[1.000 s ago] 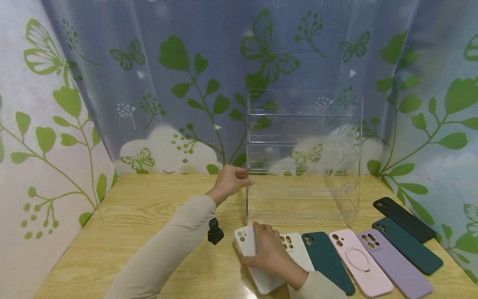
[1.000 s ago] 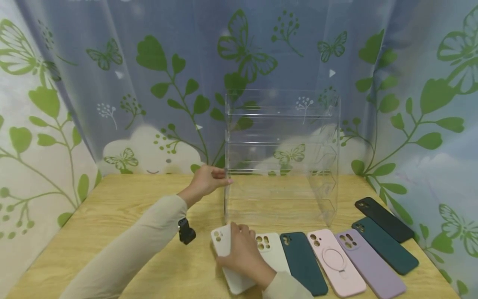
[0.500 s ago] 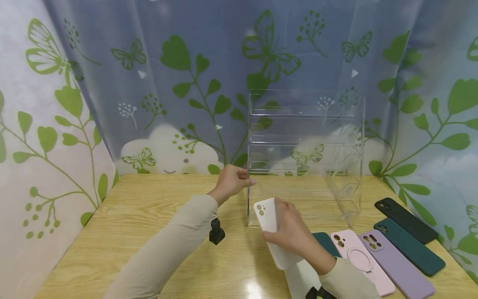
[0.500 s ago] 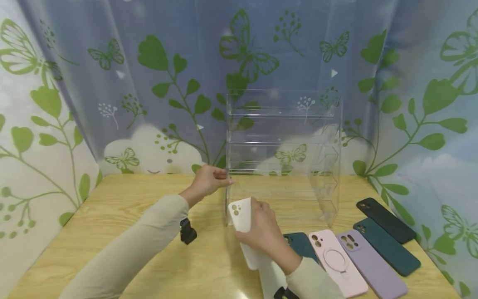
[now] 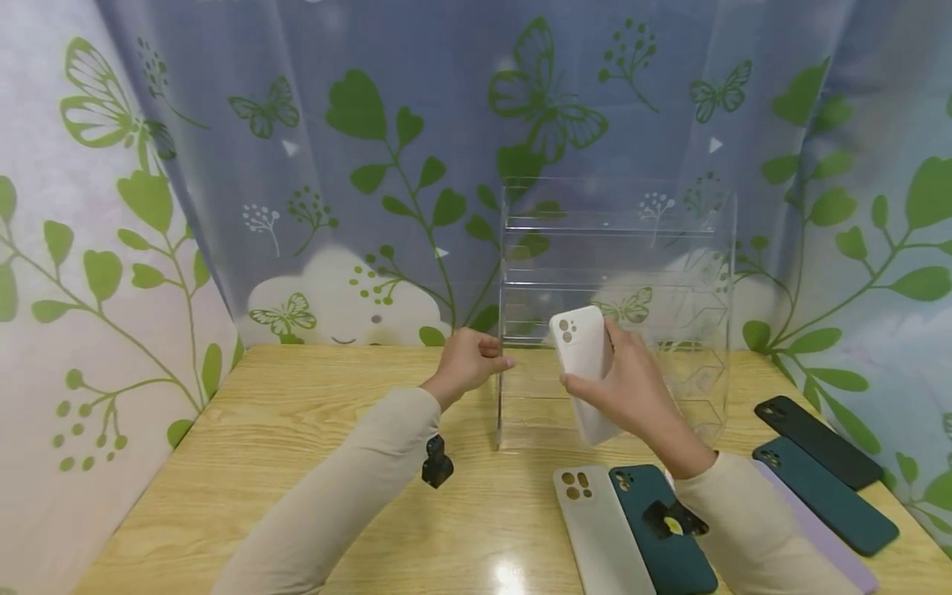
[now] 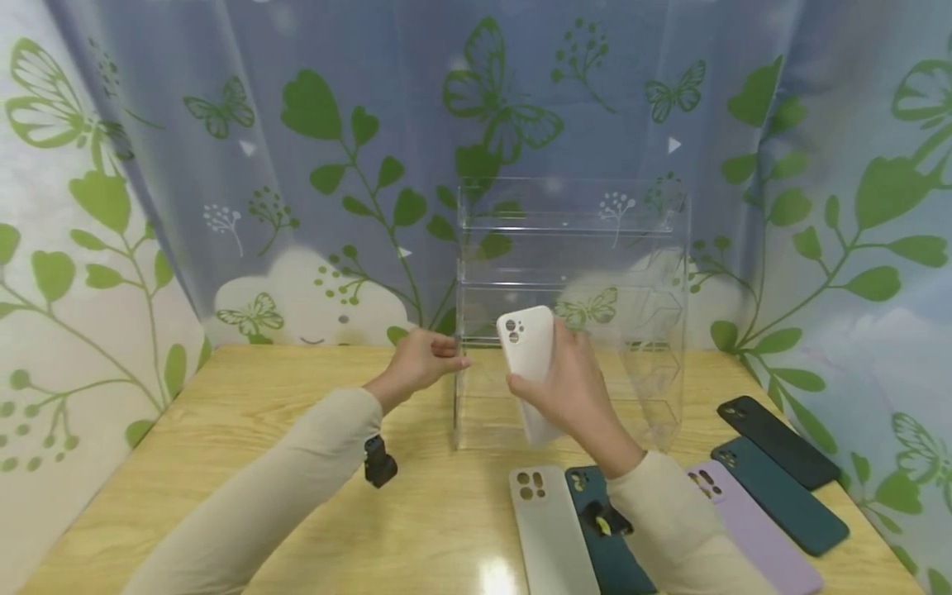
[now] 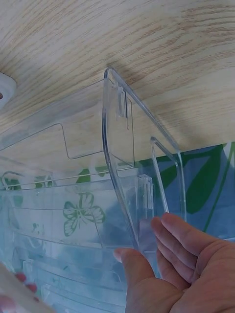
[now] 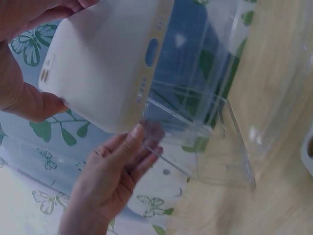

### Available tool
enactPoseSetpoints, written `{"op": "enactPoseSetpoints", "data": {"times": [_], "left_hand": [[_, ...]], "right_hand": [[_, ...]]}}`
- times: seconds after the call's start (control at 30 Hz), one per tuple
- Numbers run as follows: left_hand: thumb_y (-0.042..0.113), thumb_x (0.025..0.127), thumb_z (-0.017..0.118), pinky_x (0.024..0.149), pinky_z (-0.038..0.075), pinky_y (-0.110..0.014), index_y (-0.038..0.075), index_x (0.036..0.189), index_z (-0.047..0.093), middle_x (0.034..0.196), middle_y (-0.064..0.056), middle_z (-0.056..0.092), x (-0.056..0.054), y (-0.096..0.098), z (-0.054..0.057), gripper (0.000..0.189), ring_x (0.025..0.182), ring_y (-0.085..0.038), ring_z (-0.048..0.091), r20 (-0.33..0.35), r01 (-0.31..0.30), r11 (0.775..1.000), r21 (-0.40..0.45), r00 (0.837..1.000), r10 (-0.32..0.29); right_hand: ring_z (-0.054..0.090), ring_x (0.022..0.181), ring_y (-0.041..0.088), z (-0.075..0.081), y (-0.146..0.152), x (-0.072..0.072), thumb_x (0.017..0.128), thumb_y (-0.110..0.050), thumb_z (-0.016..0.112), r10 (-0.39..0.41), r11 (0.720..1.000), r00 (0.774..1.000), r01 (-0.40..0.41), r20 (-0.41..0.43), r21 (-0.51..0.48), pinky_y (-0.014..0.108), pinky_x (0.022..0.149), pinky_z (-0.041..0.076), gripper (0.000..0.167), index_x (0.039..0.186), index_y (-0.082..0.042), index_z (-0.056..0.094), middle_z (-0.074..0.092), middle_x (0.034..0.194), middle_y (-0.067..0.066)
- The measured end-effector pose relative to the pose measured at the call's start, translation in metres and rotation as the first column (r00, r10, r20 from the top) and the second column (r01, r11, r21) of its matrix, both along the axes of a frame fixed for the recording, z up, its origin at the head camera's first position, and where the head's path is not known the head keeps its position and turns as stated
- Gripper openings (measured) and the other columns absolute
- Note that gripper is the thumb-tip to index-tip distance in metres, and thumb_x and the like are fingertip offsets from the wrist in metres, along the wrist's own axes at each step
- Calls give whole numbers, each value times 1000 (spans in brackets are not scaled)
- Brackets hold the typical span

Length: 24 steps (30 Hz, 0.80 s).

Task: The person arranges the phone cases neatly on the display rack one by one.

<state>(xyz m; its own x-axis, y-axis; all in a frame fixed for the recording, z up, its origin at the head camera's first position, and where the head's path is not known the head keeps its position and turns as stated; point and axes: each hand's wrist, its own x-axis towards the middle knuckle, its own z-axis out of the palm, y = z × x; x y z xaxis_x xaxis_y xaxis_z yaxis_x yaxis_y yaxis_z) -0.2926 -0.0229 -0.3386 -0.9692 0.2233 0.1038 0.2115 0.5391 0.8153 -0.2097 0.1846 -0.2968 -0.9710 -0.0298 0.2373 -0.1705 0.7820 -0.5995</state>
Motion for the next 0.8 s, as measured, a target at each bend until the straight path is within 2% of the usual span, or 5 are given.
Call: {"op": "enactPoseSetpoints", "data": {"times": [0.17,0.47,0.8], "left_hand": [[18,84,76,86,54,-35,-4,118,65,107,-15,70,0,0,0,42,104,-28,66,0,-5,1000,-14,1000,5],[20,83,77,84,55,-34,-3,118,66,106,-14,71,-2,1,-1,43,102,-26,67,-13,-10,999,-35,1000,9],[18,84,76,85,55,-35,-4,118,65,108,-16,70,0,2,-1,42,103,-28,66,-13,-8,999,-33,1000,7]], "right_hand": [[54,100,42,19,8,-12,80,-28,74,-32,999,993,29,-112,-34,52,71,55,87,147,4,27,46,123,28],[48,111,47,47,13,-30,81,-27,75,-54,998,973,46,-226,-40,61,79,50,92,151,-1,21,38,140,28],[46,108,39,72,11,-57,80,-34,75,-146,987,950,120,-275,-110,54,81,51,86,145,1,31,41,129,25]]}}
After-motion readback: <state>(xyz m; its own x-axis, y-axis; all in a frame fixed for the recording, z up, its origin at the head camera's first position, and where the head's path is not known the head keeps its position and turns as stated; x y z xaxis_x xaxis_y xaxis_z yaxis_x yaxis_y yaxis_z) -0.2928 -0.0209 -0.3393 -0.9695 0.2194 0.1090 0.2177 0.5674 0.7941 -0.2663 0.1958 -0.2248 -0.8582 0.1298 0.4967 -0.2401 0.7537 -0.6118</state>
